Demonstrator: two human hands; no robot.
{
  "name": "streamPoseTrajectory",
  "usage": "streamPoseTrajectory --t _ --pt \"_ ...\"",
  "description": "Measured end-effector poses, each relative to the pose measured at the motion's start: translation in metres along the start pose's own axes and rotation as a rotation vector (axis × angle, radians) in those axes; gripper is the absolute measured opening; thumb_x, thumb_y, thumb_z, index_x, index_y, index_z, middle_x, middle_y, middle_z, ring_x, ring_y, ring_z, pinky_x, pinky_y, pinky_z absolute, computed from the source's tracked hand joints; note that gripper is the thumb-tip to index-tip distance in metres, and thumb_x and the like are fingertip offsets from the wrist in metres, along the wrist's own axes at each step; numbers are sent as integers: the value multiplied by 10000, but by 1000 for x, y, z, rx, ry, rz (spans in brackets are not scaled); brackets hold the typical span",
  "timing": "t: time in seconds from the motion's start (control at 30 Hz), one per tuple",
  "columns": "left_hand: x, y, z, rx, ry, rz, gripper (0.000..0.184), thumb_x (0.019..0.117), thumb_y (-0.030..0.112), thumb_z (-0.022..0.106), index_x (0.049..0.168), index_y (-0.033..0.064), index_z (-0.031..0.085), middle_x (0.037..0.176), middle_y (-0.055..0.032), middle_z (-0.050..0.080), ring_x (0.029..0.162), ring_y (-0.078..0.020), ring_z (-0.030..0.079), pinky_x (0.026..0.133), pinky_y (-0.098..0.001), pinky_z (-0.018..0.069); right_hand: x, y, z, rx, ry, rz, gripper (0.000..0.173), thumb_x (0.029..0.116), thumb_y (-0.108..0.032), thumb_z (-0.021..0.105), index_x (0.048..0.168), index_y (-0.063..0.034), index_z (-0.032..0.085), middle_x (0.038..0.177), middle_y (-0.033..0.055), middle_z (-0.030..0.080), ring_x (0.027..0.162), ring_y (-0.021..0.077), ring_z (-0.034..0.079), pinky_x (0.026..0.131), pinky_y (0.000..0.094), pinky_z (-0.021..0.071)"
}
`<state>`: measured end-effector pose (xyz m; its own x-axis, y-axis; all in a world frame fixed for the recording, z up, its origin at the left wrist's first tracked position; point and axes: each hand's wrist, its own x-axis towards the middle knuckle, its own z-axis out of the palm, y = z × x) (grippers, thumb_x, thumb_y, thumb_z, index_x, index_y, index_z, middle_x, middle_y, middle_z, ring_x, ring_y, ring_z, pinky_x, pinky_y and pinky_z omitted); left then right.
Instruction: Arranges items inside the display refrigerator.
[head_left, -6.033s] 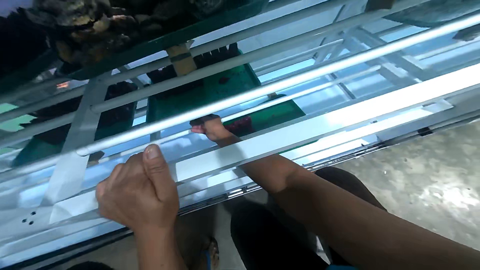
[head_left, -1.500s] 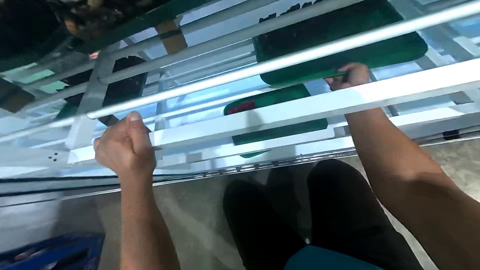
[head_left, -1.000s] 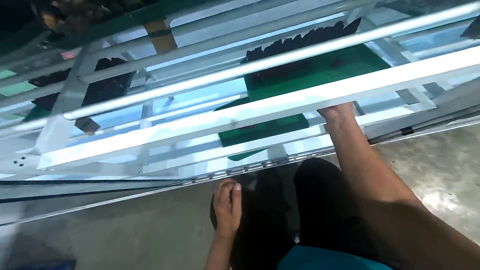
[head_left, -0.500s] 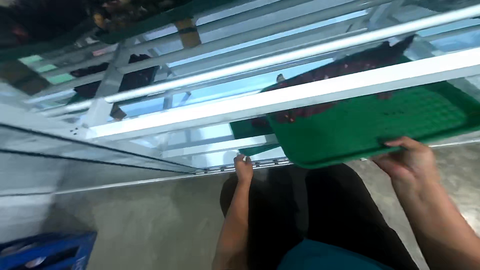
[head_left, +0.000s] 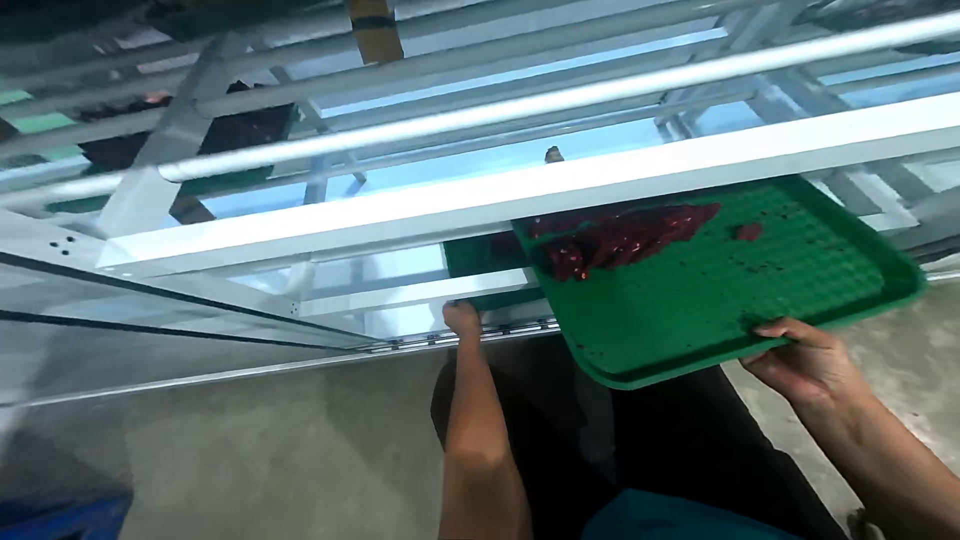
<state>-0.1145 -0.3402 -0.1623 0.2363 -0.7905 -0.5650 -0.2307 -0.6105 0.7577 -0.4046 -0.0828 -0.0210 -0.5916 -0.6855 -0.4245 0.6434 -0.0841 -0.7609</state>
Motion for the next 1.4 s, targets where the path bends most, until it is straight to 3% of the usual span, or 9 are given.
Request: streamPoseTrajectory --t 0.13,0.3,0.47,0.6,0.73,1.03,1.13,1.23,1.4 --pt "22 -1 -46 7 26 21 313 1050 71 496 1312 -98 530 1172 -308 625 903 -344 701 756 -460 607 -2 -1 4 -7 24 13 212 789 1 495 900 -132 617 846 38 741 736 109 728 617 286 620" --pt "13 10 -84 -54 -67 63 257 1025 32 540 1252 -89 544 932 -193 631 598 -161 624 541 -283 548 -2 -4 3 -33 25 12 223 761 15 523 894 -132 626 839 43 743 728 117 730 614 292 623" --pt "-20 -9 -93 -326 35 -52 343 1029 -17 487 1366 -77 475 1166 -272 558 821 -272 635 652 -373 577 -6 -11 4 -39 -27 70 165 788 -78 613 933 -144 659 850 59 756 717 149 742 632 315 635" --pt "-27 -26 -91 -418 154 -73 371 1024 -40 466 1395 -54 454 1201 -271 541 835 -283 622 637 -385 568 -7 -13 14 -12 100 67 182 997 -182 404 1044 -142 575 889 61 734 749 169 735 630 351 631" --pt "-19 -27 -87 -486 246 -69 424 1029 -15 451 1452 -15 418 1219 -267 545 848 -281 615 643 -394 558 2 -20 8 26 188 1 236 1058 -271 349 1068 -158 555 898 48 715 754 147 718 615 330 612" --pt "11 -7 -85 -492 333 2 369 1046 21 442 1402 -76 447 1351 -253 516 1107 -309 584 910 -441 541 14 -52 -9 56 474 -102 252 1051 -386 514 1179 -169 535 925 25 658 760 134 680 677 315 598" --pt "15 -3 -87 -575 306 -41 386 1004 -30 465 1387 -64 430 1258 -232 526 1010 -271 595 827 -387 566 27 -60 -14 82 494 -137 266 1027 -336 567 1238 -182 519 984 22 648 822 135 677 708 324 587" --pt "-7 -2 -85 -539 142 -39 291 1017 27 452 1294 -60 454 1050 -181 572 800 -215 623 702 -341 573 37 -60 -19 79 458 -140 201 1030 -271 558 1205 -174 537 951 22 657 792 117 675 666 295 580" --pt "-134 26 -72 -473 -691 11 414 1087 307 254 1253 54 537 1141 -76 705 1027 -238 709 855 -445 592 47 -91 -41 -252 504 -161 368 1043 -461 516 1275 -178 555 987 4 671 789 111 663 670 308 567"
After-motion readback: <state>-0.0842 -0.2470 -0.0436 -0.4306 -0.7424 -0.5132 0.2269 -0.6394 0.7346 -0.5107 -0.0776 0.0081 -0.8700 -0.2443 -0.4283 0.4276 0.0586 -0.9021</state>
